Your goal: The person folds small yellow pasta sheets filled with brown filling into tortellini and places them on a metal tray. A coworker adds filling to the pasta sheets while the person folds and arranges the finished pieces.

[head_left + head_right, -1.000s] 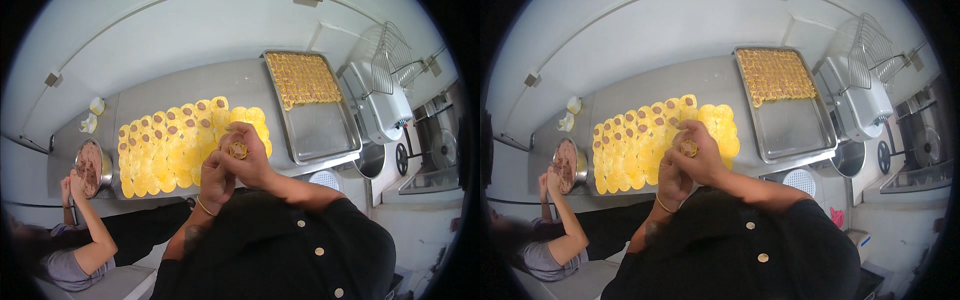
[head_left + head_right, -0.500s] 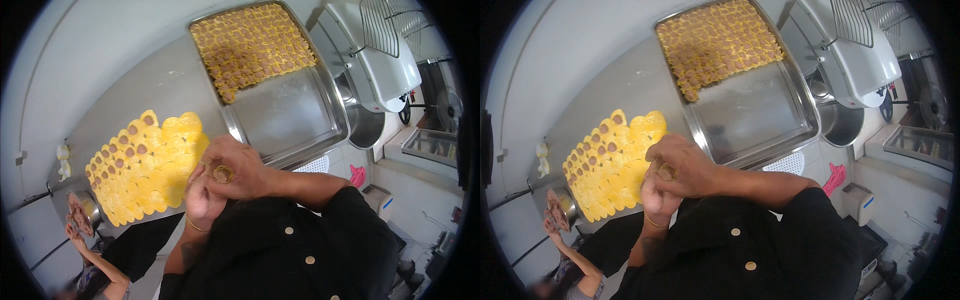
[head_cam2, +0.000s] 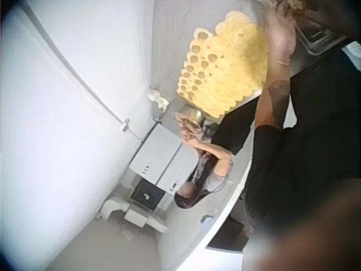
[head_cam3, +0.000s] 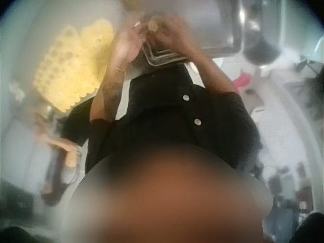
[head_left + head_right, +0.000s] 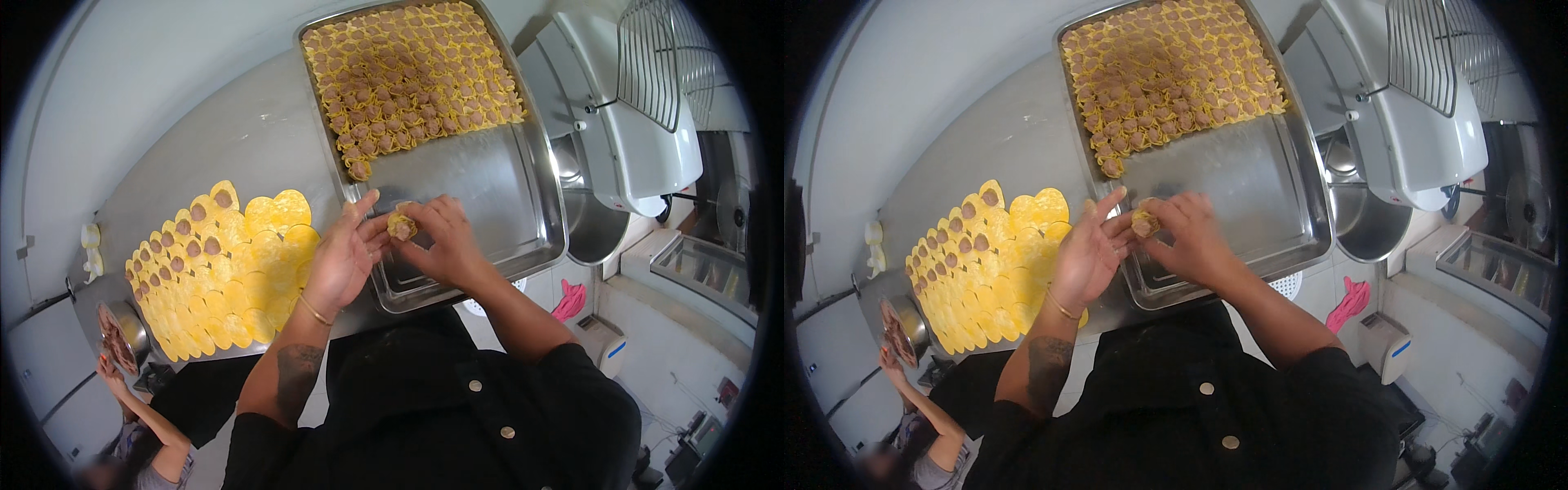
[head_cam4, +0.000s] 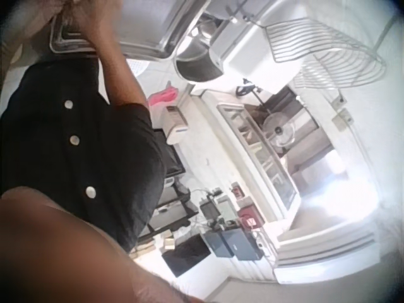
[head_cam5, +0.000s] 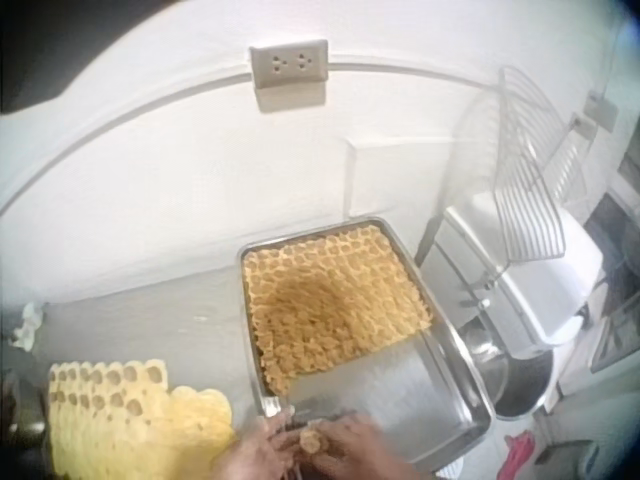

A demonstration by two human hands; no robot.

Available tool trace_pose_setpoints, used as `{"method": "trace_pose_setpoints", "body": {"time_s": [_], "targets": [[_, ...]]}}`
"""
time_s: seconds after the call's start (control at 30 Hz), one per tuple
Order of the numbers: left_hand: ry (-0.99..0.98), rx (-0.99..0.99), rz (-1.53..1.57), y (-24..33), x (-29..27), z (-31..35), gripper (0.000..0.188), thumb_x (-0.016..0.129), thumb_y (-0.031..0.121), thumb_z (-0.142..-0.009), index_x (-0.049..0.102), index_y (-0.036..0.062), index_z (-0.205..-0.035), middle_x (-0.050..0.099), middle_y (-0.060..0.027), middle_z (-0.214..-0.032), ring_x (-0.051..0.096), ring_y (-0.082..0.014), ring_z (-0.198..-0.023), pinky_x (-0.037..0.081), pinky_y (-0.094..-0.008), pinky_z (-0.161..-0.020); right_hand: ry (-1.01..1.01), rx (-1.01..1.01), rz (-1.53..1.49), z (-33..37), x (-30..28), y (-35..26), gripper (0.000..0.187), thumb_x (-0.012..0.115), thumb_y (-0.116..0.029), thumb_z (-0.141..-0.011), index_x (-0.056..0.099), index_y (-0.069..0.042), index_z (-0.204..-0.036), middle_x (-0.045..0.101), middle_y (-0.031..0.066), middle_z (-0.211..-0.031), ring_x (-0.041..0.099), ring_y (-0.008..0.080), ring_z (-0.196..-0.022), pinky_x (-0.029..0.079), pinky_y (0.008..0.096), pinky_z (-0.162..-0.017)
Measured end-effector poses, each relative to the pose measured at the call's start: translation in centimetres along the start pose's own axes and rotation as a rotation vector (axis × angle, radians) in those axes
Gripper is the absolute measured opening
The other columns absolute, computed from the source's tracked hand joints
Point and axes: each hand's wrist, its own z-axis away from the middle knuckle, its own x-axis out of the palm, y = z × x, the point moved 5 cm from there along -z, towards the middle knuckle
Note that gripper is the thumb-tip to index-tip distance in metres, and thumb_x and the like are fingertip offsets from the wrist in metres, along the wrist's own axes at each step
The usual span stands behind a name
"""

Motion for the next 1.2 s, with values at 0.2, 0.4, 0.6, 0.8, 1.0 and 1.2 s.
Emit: {"method": "trace_pose_setpoints", "body": {"time_s": [0.2,0.4,0.6,0.8,1.0,1.2], "targets": [[0.399,0.792,-1.714,6.4,0.8,-2.0,0.082,0.076,0.018,-0.089,0.034,0.0107,-0.16,0.05,-0.0236,-0.147,0.043,-0.0411,-0.142,0.036,-0.0508,-0.116,0.018,0.158,0.146,-3.6,3.3,4.5,0.041,0.082,-0.021,-0.077,0.07,-0.008,-0.114,0.07,0.0094,-0.091,0.061,0.0323,-0.092,0.042,0.0441,-0.085],[0.533,0.596,-2.108,6.6,-0.7,-7.2,0.074,0.064,0.016,-0.092,0.035,0.0113,-0.16,0.031,-0.0289,-0.16,0.015,-0.0536,-0.154,0.019,-0.0636,-0.122,0.038,0.315,0.253,-5.7,6.7,4.8,0.03,0.077,-0.02,-0.083,0.07,-0.005,-0.108,0.072,0.0122,-0.092,0.062,0.0347,-0.095,0.044,0.0473,-0.087],[0.626,0.602,-2.068,6.6,-1.7,-7.6,0.072,0.061,0.017,-0.094,0.034,0.0108,-0.16,0.029,-0.0303,-0.161,0.012,-0.0539,-0.154,0.019,-0.0638,-0.122,0.056,0.315,0.23,-6.1,7.4,5.5,0.027,0.077,-0.017,-0.084,0.073,-0.002,-0.106,0.072,0.0154,-0.089,0.063,0.0379,-0.091,0.05,0.0482,-0.084],[0.522,0.879,-1.691,7.0,-2.8,-1.5,0.08,0.073,0.019,-0.088,0.036,0.0076,-0.158,0.031,-0.031,-0.159,0.02,-0.054,-0.151,0.023,-0.0579,-0.123,0.093,0.339,0.151,-4.9,5.9,3.8,0.025,0.073,-0.02,-0.089,0.072,-0.003,-0.107,0.07,0.0198,-0.087,0.065,0.0411,-0.086,0.052,0.05,-0.079],[0.538,0.616,-0.767,6.1,-13.3,10.9,0.032,0.061,0.003,-0.099,0.062,-0.0005,-0.13,0.071,-0.016,-0.111,0.068,-0.0217,-0.105,0.053,-0.0331,-0.095,0.013,0.042,0.04,-8.4,9.3,-4.5,0.023,0.068,-0.012,-0.093,0.073,-0.002,-0.113,0.072,0.0167,-0.094,0.069,0.0348,-0.091,0.055,0.0449,-0.081],[0.531,0.625,-0.513,9.2,-22.2,16.8,0.026,0.053,-0.003,-0.1,0.062,-0.0013,-0.125,0.067,-0.0044,-0.098,0.062,-0.0103,-0.09,0.052,-0.0263,-0.086,-0.37,-0.334,0.111,-19.3,24.8,-9.6,0.037,0.062,-0.001,-0.086,0.075,-0.012,-0.118,0.069,0.0127,-0.104,0.064,0.0343,-0.104,0.052,0.0443,-0.089]]}}
